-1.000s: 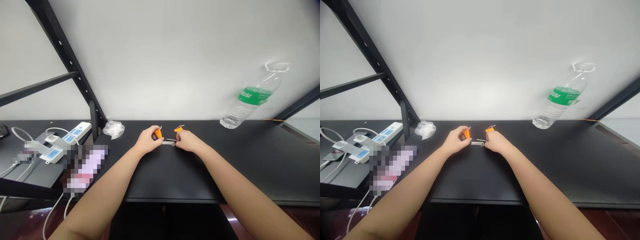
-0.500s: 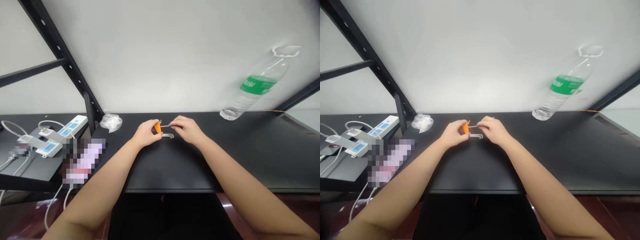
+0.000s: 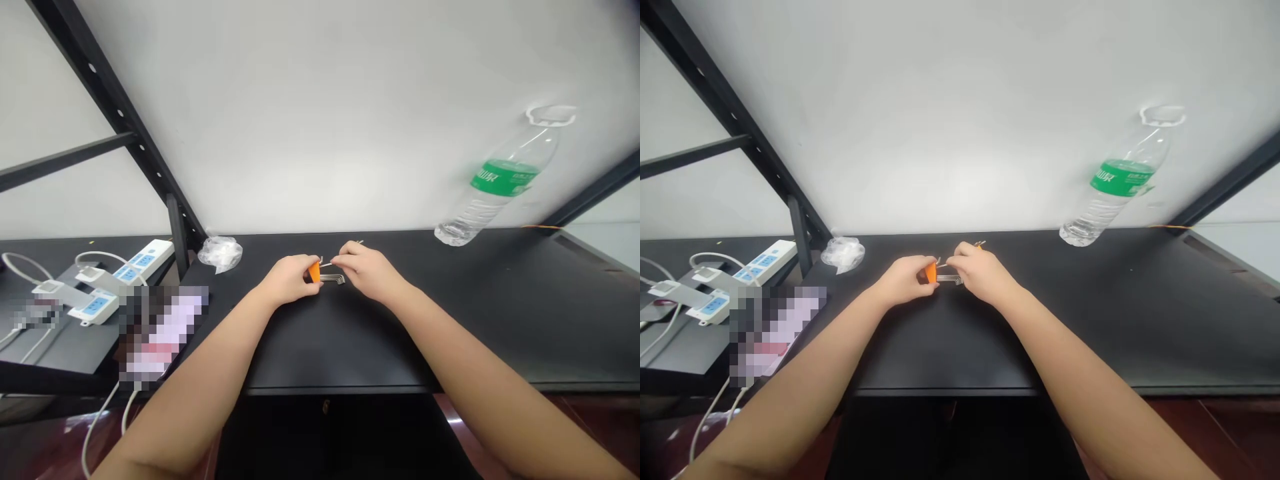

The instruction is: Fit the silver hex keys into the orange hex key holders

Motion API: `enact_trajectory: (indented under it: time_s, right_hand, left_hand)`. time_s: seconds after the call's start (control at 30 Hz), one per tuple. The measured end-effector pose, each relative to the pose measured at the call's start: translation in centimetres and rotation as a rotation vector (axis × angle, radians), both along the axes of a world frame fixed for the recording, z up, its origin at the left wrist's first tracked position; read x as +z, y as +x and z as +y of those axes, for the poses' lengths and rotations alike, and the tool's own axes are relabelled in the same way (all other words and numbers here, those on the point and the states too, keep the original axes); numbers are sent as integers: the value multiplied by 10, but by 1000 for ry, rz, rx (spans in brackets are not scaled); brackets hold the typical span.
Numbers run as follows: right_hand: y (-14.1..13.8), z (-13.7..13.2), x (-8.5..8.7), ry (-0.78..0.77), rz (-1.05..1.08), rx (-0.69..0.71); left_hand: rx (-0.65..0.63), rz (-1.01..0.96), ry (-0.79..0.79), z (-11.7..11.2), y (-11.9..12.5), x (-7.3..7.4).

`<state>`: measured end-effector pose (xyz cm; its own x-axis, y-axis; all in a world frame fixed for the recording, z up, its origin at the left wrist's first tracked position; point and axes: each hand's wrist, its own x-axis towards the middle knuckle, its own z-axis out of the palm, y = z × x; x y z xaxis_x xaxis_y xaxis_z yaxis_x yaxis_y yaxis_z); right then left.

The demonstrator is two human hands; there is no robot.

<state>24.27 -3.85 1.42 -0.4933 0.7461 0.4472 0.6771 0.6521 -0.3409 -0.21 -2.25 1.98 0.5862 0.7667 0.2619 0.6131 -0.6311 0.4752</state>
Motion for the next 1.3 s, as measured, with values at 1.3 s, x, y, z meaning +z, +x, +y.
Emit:
enact_trajectory:
  time_s: [1.3]
  right_hand:
    - [13, 21, -11, -649, -99, -169]
  left_hand:
    - [96, -170, -37, 7, -3, -19]
